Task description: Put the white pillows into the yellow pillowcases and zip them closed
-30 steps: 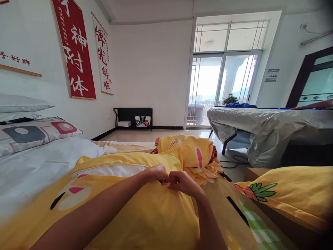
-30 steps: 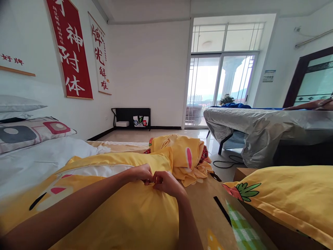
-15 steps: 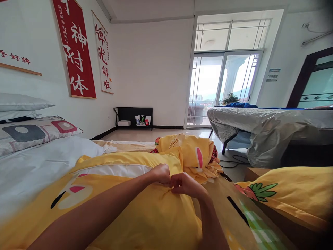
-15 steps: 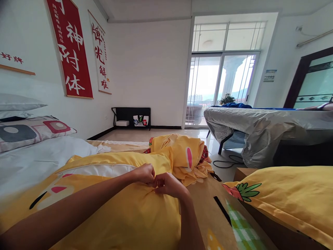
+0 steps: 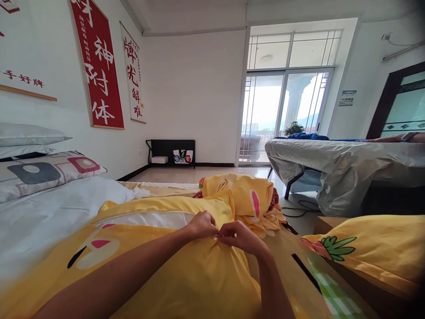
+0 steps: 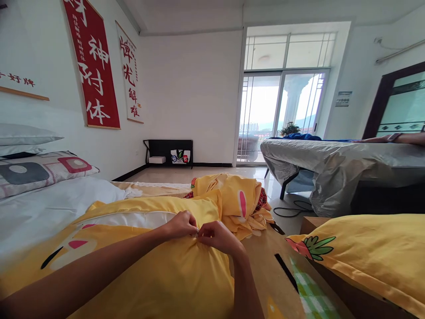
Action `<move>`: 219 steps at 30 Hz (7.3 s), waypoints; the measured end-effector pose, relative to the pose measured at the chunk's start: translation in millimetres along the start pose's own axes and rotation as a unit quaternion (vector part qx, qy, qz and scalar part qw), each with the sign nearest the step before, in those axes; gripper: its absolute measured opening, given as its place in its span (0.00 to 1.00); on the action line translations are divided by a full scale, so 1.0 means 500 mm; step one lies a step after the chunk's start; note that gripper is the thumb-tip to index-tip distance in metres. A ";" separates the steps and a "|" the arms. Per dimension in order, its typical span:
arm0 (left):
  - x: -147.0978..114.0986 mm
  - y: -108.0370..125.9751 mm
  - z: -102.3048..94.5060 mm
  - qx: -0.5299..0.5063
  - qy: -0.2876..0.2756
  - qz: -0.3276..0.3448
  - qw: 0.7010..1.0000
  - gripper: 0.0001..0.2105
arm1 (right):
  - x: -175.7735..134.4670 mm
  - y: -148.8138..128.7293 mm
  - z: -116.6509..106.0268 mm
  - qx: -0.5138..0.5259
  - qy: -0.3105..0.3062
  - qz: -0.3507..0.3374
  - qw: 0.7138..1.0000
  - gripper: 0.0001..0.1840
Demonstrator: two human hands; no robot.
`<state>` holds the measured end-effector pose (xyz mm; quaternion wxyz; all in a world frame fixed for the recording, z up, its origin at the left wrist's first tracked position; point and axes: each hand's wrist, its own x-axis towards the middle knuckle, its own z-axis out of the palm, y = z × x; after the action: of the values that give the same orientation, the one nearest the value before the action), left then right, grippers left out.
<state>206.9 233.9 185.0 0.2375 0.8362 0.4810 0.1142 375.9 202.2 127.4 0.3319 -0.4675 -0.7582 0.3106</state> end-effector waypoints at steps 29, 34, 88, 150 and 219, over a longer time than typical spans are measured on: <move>0.002 -0.037 -0.009 -0.019 0.072 0.000 0.997 0.04 | 0.016 0.007 0.010 -0.133 0.065 0.008 0.989 0.05; -0.011 -0.050 -0.023 -0.047 0.070 -0.001 0.996 0.04 | 0.007 -0.021 0.012 -0.140 0.079 -0.013 0.987 0.03; -0.004 -0.030 0.006 0.166 0.042 0.022 0.985 0.09 | 0.035 -0.065 0.091 -0.231 0.152 0.121 0.953 0.05; -0.078 -0.156 -0.041 -0.047 0.201 0.100 0.973 0.09 | 0.048 -0.126 0.170 -0.205 0.196 -0.051 0.958 0.10; -0.159 -0.207 -0.005 0.335 0.108 0.116 0.929 0.22 | 0.075 -0.118 0.210 -0.307 0.163 0.122 0.930 0.11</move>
<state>87.6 210.3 137.5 -0.1246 0.8998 0.4133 0.0632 250.1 197.8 119.8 0.2508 -0.6798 -0.6889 0.0202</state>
